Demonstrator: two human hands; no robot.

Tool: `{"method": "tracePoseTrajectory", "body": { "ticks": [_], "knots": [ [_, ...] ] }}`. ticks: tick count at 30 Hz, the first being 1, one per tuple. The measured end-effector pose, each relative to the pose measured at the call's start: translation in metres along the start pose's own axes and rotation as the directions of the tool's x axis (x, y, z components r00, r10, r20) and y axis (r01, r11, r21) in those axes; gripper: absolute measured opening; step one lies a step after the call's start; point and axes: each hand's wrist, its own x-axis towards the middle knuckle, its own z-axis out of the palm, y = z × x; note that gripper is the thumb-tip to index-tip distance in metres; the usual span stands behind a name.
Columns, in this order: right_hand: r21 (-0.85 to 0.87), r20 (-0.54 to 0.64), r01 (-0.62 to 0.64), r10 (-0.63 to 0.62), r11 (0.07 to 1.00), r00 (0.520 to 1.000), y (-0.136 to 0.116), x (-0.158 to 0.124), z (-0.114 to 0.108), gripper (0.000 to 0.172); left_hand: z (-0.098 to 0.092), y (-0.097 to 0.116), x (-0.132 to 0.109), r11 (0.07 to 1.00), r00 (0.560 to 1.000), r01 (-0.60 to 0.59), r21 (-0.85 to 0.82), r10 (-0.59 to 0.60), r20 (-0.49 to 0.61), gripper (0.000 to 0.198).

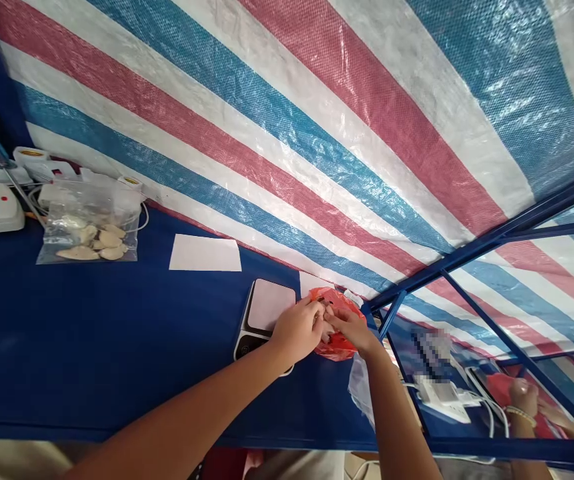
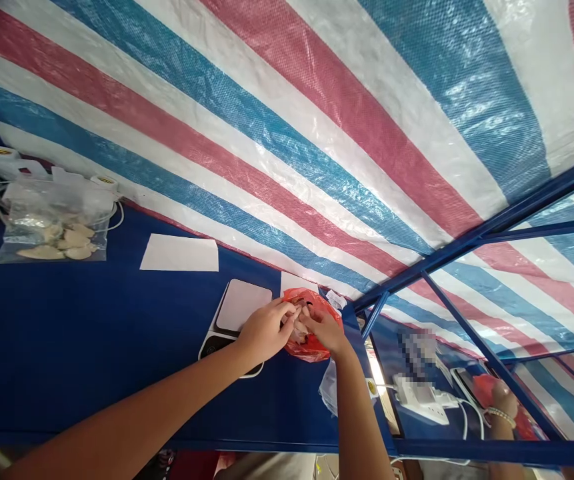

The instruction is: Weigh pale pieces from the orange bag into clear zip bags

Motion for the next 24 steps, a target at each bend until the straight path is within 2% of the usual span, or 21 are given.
{"method": "tracePoseTrajectory", "body": {
  "ticks": [3, 8, 14, 19, 24],
  "knots": [
    [0.13, 0.014, -0.103, 0.102, 0.986, 0.995, -0.002, -0.008, -0.009, 0.044, -0.001, 0.0, 0.001, 1.0, 1.0, 0.002, -0.011, -0.002, 0.003, 0.02],
    [0.287, -0.082, -0.159, 0.189, 0.945, 0.979, 0.003, -0.018, -0.021, 0.049, 0.0, -0.002, 0.002, 0.999, 1.0, 0.027, -0.024, -0.027, 0.006, 0.021],
    [0.322, -0.129, -0.178, 0.23, 0.93, 0.965, 0.009, -0.014, -0.01, 0.04, 0.001, -0.004, 0.002, 0.999, 1.0, 0.027, -0.046, -0.026, 0.015, 0.023],
    [0.292, -0.127, -0.135, 0.178, 0.947, 0.976, 0.003, -0.01, 0.004, 0.038, 0.001, -0.005, 0.002, 0.998, 1.0, 0.023, -0.063, -0.023, 0.004, 0.021],
    [0.195, -0.274, 0.043, 0.012, 0.98, 0.962, -0.015, -0.031, -0.016, 0.04, 0.003, -0.007, 0.004, 0.996, 0.999, 0.001, -0.093, -0.005, -0.043, 0.015]
  ]
}}
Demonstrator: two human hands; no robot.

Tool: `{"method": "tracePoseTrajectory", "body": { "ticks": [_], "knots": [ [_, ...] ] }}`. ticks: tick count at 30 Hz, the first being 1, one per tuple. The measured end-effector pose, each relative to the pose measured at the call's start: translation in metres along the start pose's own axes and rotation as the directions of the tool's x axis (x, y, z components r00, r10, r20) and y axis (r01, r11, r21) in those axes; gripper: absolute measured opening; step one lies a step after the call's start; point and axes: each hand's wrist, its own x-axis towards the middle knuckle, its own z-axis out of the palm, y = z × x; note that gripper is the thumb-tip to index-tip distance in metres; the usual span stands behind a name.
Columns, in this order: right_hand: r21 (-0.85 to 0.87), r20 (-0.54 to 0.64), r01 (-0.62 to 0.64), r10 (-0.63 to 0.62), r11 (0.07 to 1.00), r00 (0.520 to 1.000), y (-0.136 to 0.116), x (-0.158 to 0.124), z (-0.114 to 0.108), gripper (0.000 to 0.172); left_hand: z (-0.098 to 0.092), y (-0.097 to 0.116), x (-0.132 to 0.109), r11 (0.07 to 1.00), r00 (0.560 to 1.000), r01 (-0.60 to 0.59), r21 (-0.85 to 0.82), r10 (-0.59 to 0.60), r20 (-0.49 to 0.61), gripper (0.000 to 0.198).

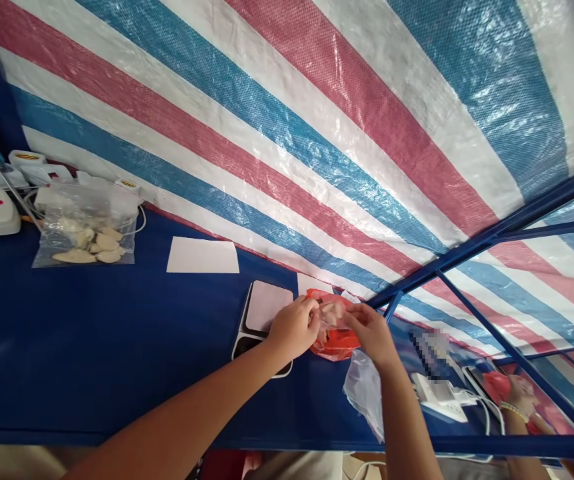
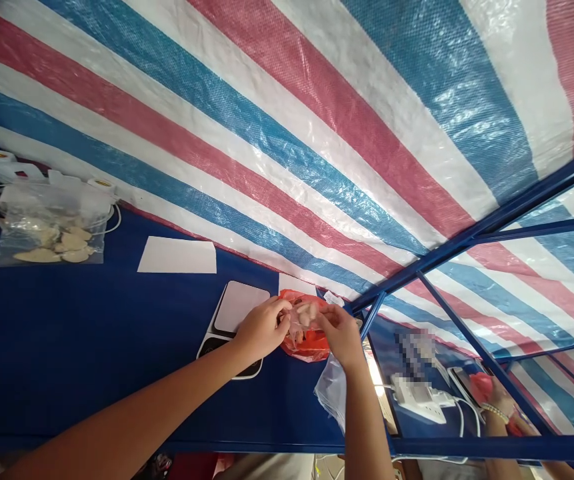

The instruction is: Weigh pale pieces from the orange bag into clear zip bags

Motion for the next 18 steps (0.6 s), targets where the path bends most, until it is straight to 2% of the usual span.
{"method": "tracePoseTrajectory", "body": {
  "ticks": [3, 5, 7, 10, 12, 15, 16, 18],
  "knots": [
    [-0.201, -0.091, 0.184, -0.205, 0.962, 0.975, -0.015, -0.009, -0.013, 0.034, 0.001, 0.0, 0.001, 0.997, 0.998, -0.059, -0.054, 0.056, -0.038, 0.013],
    [-0.39, -0.149, 0.288, -0.369, 0.875, 0.918, -0.021, -0.011, -0.014, 0.031, 0.001, 0.001, 0.001, 0.99, 0.991, -0.12, -0.08, 0.115, -0.066, 0.012],
    [-0.512, -0.186, 0.333, -0.481, 0.792, 0.857, -0.023, -0.011, -0.012, 0.031, 0.001, 0.002, 0.001, 0.977, 0.986, -0.16, -0.143, 0.151, -0.072, 0.014],
    [-0.619, -0.08, 0.422, -0.588, 0.662, 0.805, -0.022, -0.01, -0.01, 0.029, 0.001, 0.003, 0.002, 0.945, 0.991, -0.137, -0.297, 0.13, -0.041, 0.018],
    [-0.694, -0.028, 0.462, -0.662, 0.552, 0.749, -0.022, -0.011, -0.01, 0.03, 0.001, 0.004, 0.002, 0.926, 0.994, -0.11, -0.361, 0.112, -0.018, 0.02],
    [-0.773, -0.049, 0.452, -0.752, 0.445, 0.657, -0.025, -0.011, -0.013, 0.032, 0.003, 0.003, 0.002, 0.914, 0.994, -0.102, -0.393, 0.108, -0.007, 0.021],
    [-0.787, -0.053, 0.444, -0.763, 0.429, 0.644, -0.027, -0.01, -0.013, 0.032, 0.004, 0.002, 0.002, 0.913, 0.994, -0.099, -0.397, 0.105, -0.008, 0.021],
    [-0.802, -0.011, 0.444, -0.752, 0.4, 0.659, -0.031, -0.008, -0.013, 0.033, 0.005, 0.002, 0.002, 0.912, 0.995, -0.09, -0.4, 0.095, -0.009, 0.021]
  ]
}}
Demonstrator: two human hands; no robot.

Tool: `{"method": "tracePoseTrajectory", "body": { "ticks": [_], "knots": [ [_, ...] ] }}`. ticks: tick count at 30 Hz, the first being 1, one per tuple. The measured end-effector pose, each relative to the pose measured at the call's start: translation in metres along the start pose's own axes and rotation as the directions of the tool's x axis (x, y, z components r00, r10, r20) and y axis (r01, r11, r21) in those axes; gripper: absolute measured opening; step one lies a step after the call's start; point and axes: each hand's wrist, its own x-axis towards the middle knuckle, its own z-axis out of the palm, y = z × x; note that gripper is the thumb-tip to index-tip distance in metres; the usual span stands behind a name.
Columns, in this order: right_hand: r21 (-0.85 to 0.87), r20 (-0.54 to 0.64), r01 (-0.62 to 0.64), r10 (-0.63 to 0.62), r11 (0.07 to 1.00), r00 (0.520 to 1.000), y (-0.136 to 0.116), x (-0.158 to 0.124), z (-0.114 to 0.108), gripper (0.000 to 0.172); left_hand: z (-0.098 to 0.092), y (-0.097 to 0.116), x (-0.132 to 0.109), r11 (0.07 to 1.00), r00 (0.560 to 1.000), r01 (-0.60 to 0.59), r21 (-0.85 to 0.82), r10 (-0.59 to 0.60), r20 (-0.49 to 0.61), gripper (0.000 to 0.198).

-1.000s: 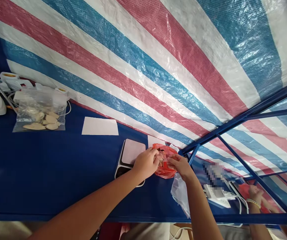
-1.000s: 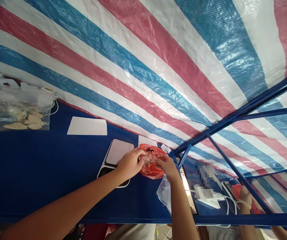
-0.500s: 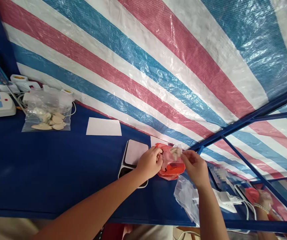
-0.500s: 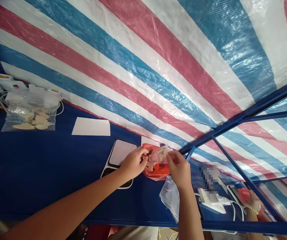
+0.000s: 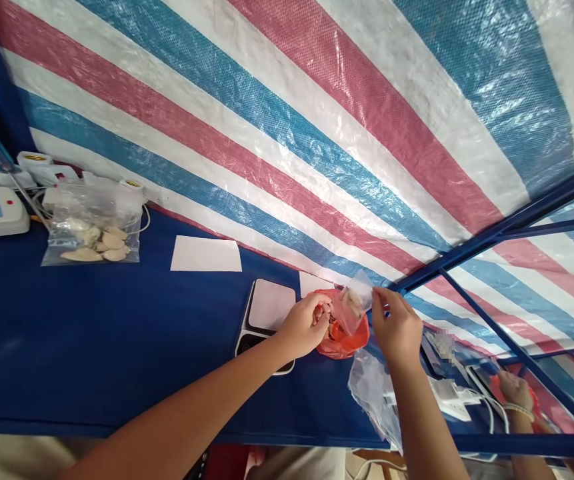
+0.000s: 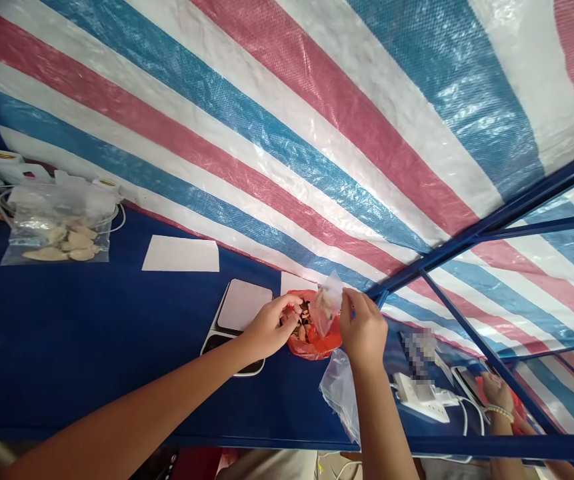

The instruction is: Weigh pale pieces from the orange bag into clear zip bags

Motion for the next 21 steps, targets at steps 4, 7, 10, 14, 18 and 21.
{"method": "tracePoseTrajectory", "body": {
  "ticks": [4, 7, 10, 14, 18, 21],
  "knots": [
    [-0.039, -0.057, -0.079, 0.077, 0.996, 0.995, -0.002, 0.005, 0.001, 0.036, -0.001, 0.001, 0.0, 1.0, 1.0, 0.01, -0.008, -0.01, -0.016, 0.022],
    [0.004, -0.162, -0.154, 0.152, 0.988, 0.975, -0.005, 0.005, 0.005, 0.039, -0.002, 0.001, 0.001, 1.0, 1.0, 0.016, -0.016, -0.016, -0.011, 0.022],
    [0.068, -0.202, -0.201, 0.211, 0.977, 0.956, -0.01, 0.004, 0.01, 0.041, 0.0, -0.001, 0.0, 0.999, 1.0, 0.02, -0.024, -0.021, -0.007, 0.024],
    [0.138, -0.175, -0.267, 0.289, 0.954, 0.941, -0.013, 0.005, 0.014, 0.044, 0.001, -0.006, 0.0, 0.999, 0.999, 0.025, -0.025, -0.025, -0.024, 0.023],
    [0.166, -0.231, -0.355, 0.386, 0.92, 0.893, -0.013, 0.008, 0.007, 0.044, 0.001, -0.007, 0.001, 1.0, 0.999, 0.023, -0.004, -0.023, -0.031, 0.023],
    [0.318, -0.211, -0.42, 0.496, 0.85, 0.843, -0.016, 0.008, -0.007, 0.038, -0.002, -0.004, 0.001, 0.998, 0.999, 0.026, 0.053, -0.023, -0.042, 0.023]
  ]
}}
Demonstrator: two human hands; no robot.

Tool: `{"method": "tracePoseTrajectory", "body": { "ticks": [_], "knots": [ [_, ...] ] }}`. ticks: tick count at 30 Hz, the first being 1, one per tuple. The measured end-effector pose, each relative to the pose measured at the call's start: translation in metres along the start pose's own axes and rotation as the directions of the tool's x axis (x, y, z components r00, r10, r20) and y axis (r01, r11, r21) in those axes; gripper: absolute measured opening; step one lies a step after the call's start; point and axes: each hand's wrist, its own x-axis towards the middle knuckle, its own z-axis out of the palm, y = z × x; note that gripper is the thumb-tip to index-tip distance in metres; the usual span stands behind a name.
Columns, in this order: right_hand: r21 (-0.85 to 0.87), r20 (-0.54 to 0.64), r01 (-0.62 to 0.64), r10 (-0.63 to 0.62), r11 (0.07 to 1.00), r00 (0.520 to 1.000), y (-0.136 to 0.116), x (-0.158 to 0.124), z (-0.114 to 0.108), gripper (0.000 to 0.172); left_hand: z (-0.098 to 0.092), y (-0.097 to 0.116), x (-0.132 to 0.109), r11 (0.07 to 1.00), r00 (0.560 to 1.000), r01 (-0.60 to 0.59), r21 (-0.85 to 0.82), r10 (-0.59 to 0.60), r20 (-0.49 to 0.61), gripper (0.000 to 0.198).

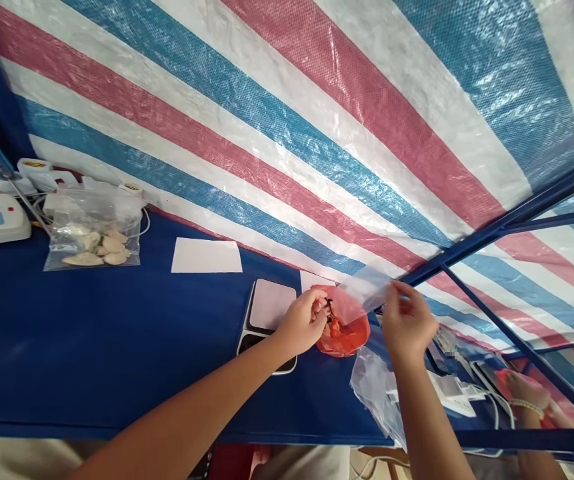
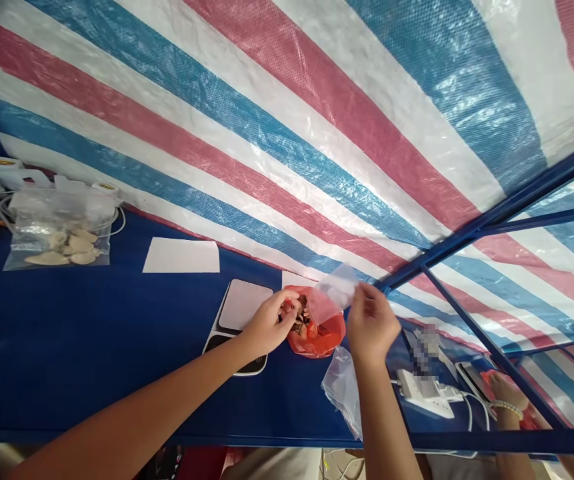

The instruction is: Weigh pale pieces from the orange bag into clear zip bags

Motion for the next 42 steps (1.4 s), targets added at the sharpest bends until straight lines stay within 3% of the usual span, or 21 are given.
{"method": "tracePoseTrajectory", "body": {
  "ticks": [2, 4, 6, 8, 10, 13, 15, 17, 18, 23, 29, 32, 35, 37, 40, 41, 42],
  "knots": [
    [0.201, -0.06, -0.142, 0.157, 0.969, 0.986, -0.007, -0.003, -0.011, 0.035, -0.003, 0.004, -0.001, 0.996, 0.996, -0.04, 0.075, 0.046, -0.074, 0.026],
    [0.405, -0.069, -0.203, 0.251, 0.892, 0.966, -0.014, -0.012, -0.023, 0.031, -0.005, 0.009, -0.003, 0.988, 0.978, -0.115, 0.104, 0.131, -0.162, 0.033],
    [0.536, -0.065, -0.23, 0.312, 0.812, 0.948, -0.019, -0.026, -0.036, 0.029, -0.005, 0.016, -0.006, 0.991, 0.975, -0.132, 0.006, 0.131, -0.179, 0.04],
    [0.613, -0.023, -0.279, 0.37, 0.739, 0.929, -0.02, -0.044, -0.051, 0.026, 0.0, 0.023, -0.01, 0.982, 0.997, -0.022, -0.189, 0.007, -0.079, 0.041],
    [0.65, 0.041, -0.345, 0.422, 0.677, 0.906, -0.018, -0.063, -0.067, 0.023, 0.007, 0.03, -0.015, 0.92, 0.988, 0.149, -0.362, -0.127, 0.085, 0.045],
    [0.662, 0.068, -0.433, 0.526, 0.612, 0.848, -0.008, -0.089, -0.088, 0.023, 0.019, 0.036, -0.025, 0.767, 0.897, 0.412, -0.493, -0.245, 0.368, 0.061],
    [0.673, 0.058, -0.48, 0.607, 0.563, 0.793, 0.004, -0.106, -0.098, 0.026, 0.024, 0.038, -0.032, 0.655, 0.776, 0.589, -0.474, -0.295, 0.558, 0.067],
    [0.662, 0.054, -0.533, 0.675, 0.527, 0.736, 0.02, -0.123, -0.104, 0.032, 0.028, 0.036, -0.037, 0.605, 0.68, 0.683, -0.408, -0.325, 0.657, 0.062],
    [0.643, 0.053, -0.56, 0.699, 0.522, 0.713, 0.028, -0.132, -0.106, 0.034, 0.03, 0.035, -0.039, 0.607, 0.664, 0.695, -0.384, -0.34, 0.666, 0.057],
    [0.472, 0.125, -0.711, 0.759, 0.521, 0.639, 0.062, -0.178, -0.106, 0.049, 0.041, 0.018, -0.049, 0.713, 0.701, 0.643, -0.278, -0.401, 0.59, 0.038],
    [0.338, 0.346, -0.841, 0.775, 0.422, 0.528, 0.086, -0.211, -0.102, 0.056, 0.053, 0.001, -0.062, 0.937, 0.856, 0.337, -0.092, -0.264, 0.445, 0.02],
    [0.265, 0.376, -0.842, 0.754, 0.469, 0.538, 0.093, -0.214, -0.104, 0.053, 0.051, 0.001, -0.064, 0.967, 0.879, 0.254, -0.028, -0.218, 0.425, 0.019],
    [0.18, 0.3, -0.805, 0.747, 0.566, 0.593, 0.098, -0.203, -0.11, 0.055, 0.05, 0.003, -0.065, 0.959, 0.845, 0.281, -0.038, -0.228, 0.483, 0.021],
    [0.138, 0.228, -0.771, 0.737, 0.622, 0.636, 0.101, -0.186, -0.113, 0.058, 0.051, 0.004, -0.066, 0.922, 0.769, 0.385, -0.049, -0.291, 0.569, 0.023],
    [0.091, 0.162, -0.698, 0.681, 0.71, 0.714, 0.109, -0.148, -0.113, 0.059, 0.052, 0.004, -0.065, 0.848, 0.613, 0.529, -0.026, -0.361, 0.703, 0.022],
    [0.039, 0.166, -0.65, 0.637, 0.759, 0.753, 0.112, -0.134, -0.111, 0.057, 0.051, 0.004, -0.064, 0.848, 0.596, 0.53, -0.008, -0.366, 0.715, 0.02],
    [-0.038, 0.187, -0.585, 0.581, 0.81, 0.792, 0.117, -0.119, -0.107, 0.054, 0.05, 0.005, -0.063, 0.867, 0.613, 0.498, 0.016, -0.365, 0.701, 0.017]
  ]
}}
